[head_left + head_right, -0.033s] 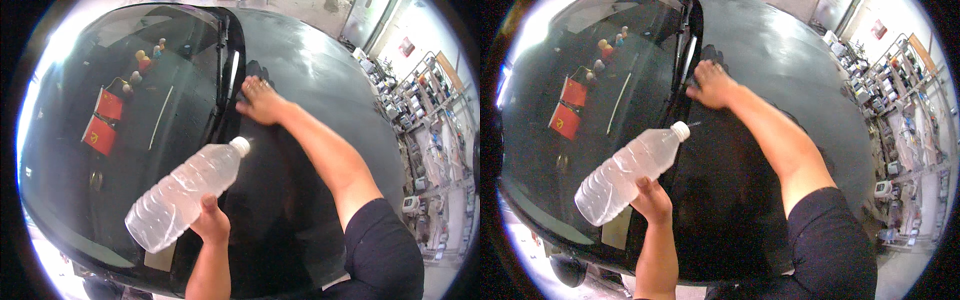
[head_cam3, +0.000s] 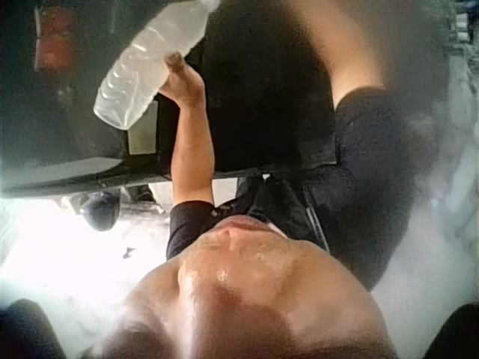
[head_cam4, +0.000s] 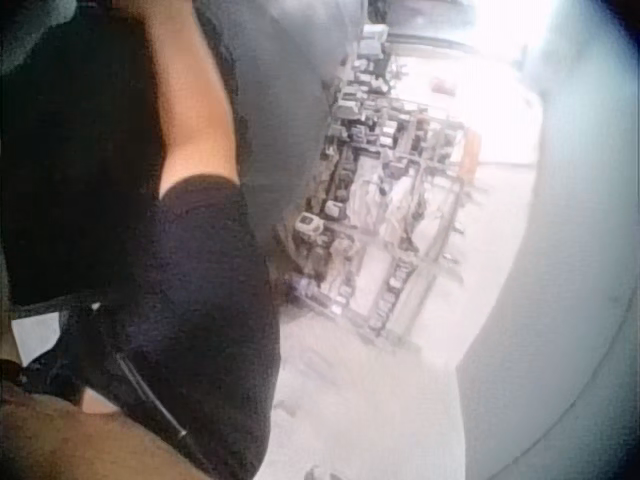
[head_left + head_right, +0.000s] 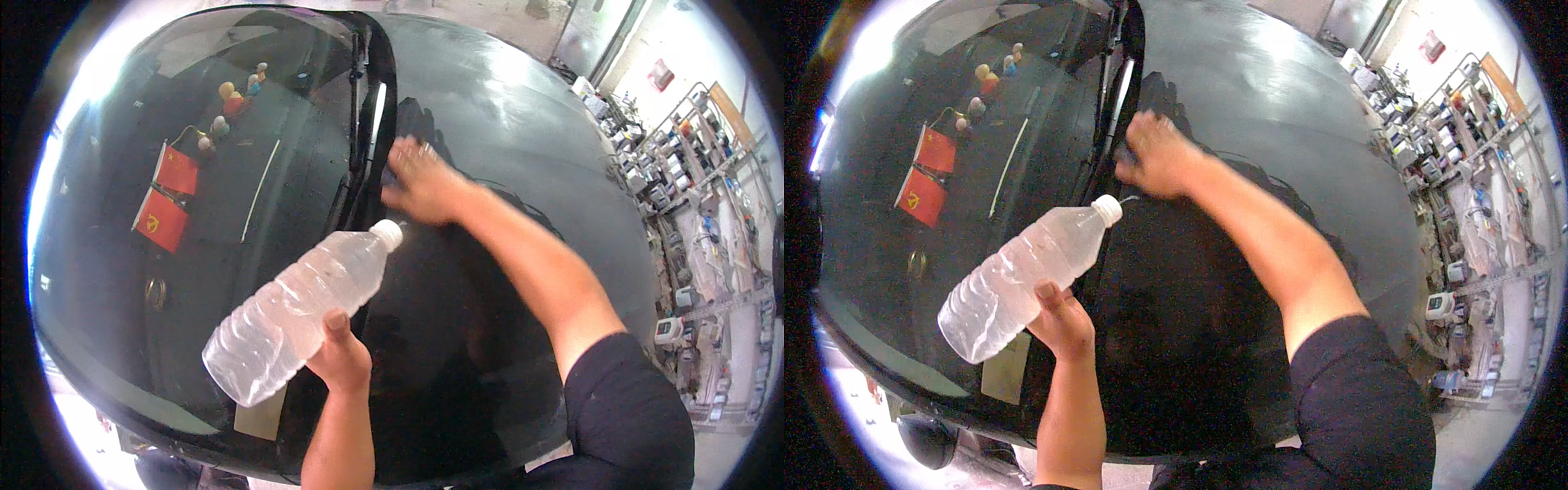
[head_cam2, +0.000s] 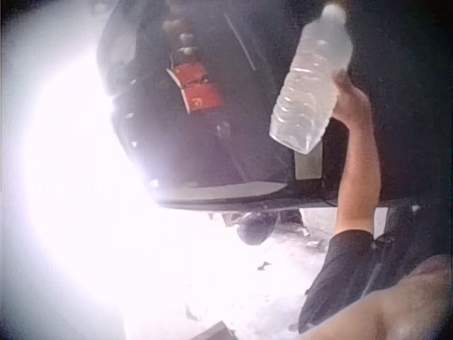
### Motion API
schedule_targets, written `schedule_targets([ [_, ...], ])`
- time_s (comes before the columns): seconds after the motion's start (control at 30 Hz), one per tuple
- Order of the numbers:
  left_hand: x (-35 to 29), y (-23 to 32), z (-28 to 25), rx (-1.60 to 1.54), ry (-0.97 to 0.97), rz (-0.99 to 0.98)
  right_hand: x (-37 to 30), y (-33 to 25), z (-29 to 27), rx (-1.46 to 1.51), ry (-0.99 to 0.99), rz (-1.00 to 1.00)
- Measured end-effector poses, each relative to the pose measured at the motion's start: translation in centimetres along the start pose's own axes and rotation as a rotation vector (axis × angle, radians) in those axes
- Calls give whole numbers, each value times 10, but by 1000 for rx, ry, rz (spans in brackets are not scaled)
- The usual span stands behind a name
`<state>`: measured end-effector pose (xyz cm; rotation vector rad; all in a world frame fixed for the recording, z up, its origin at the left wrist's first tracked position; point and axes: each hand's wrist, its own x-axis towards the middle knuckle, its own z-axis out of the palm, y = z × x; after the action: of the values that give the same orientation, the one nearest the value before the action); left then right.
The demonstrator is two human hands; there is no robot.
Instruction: The person sands the front grille and hood of a car by hand using sandpaper and a sanding block, frequently pouring water from a plastic bottle to wet the surface. They dip the sandpaper into a bucket of water and rub the car's surface repeatedly.
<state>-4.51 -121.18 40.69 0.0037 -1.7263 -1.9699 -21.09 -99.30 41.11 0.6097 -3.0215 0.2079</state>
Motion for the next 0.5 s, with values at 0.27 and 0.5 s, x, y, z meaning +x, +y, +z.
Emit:
schedule_targets([
  [0.27,11,-1,2,-94,6,69,-199,-171,-3,169,-193,-378],
  [0.5,13,8,8,-111,-131,63,-137,-25,-5,77,232,246],
])
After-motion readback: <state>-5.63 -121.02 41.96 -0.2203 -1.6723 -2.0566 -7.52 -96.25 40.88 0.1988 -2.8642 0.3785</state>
